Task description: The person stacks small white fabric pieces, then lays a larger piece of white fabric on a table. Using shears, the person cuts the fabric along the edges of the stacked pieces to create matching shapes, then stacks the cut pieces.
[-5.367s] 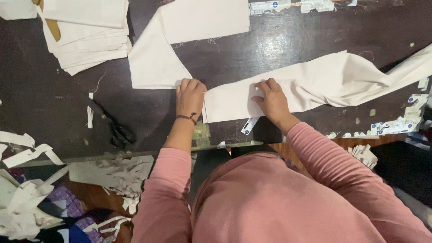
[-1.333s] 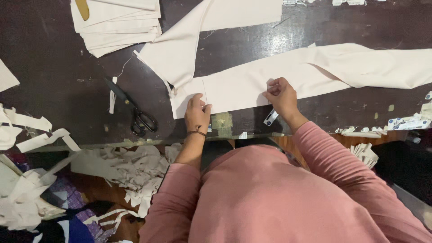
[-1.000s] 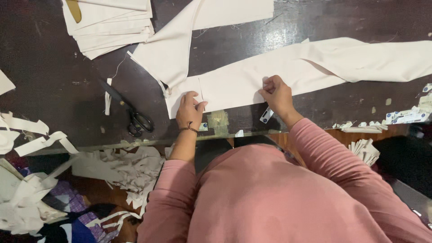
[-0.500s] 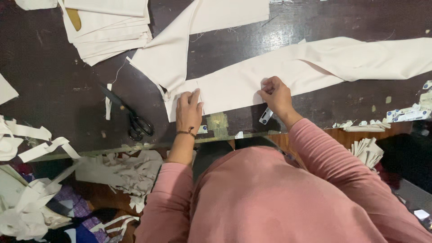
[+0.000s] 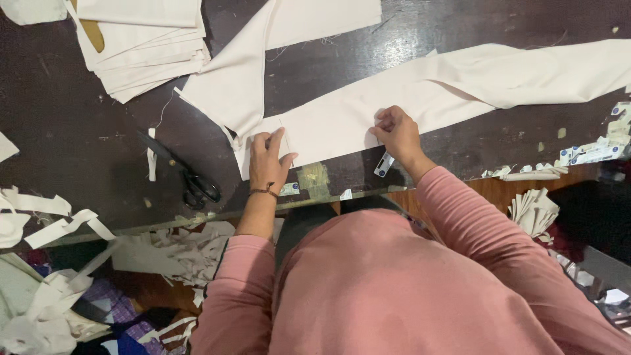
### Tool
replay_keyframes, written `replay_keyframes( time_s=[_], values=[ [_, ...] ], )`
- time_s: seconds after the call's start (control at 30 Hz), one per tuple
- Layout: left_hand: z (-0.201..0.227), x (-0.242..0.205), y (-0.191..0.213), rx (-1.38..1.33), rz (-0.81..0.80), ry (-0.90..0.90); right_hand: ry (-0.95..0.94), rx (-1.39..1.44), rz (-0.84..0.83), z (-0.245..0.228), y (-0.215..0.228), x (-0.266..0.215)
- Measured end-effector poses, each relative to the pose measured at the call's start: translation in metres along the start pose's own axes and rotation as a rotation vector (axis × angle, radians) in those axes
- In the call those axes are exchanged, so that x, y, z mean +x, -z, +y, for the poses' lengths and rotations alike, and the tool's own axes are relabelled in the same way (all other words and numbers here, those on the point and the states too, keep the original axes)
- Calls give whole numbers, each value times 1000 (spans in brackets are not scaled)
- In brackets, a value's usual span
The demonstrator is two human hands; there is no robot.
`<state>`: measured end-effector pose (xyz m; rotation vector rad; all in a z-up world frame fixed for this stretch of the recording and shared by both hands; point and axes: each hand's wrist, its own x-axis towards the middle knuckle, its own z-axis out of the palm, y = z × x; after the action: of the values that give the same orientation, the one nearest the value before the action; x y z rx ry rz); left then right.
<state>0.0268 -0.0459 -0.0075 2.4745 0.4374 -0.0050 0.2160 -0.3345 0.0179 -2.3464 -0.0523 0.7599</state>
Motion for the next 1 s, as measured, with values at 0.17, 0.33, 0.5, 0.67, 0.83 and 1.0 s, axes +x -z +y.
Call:
replay_keyframes(
  time_s=[0.17, 0.33, 0.5, 0.67, 0.83, 1.0],
  values=[
    [-6, -2, -5, 20, -30, -6, 3, -3, 0, 1, -1, 1],
    [-11, -2, -10, 26, -27, -13, -29, -14, 5, -8, 1, -2],
    [13, 6, 17, 98, -80, -45, -23, -38, 0, -3, -1, 0],
    [31, 13, 36, 141, -175, -55, -2, -98, 39, -4, -4, 5],
    [8, 27, 18, 246, 38, -102, 237, -312, 182, -24, -1, 21],
    [-9, 53, 16, 281, 65, -32, 418, -425, 165, -50, 11, 39]
  ],
)
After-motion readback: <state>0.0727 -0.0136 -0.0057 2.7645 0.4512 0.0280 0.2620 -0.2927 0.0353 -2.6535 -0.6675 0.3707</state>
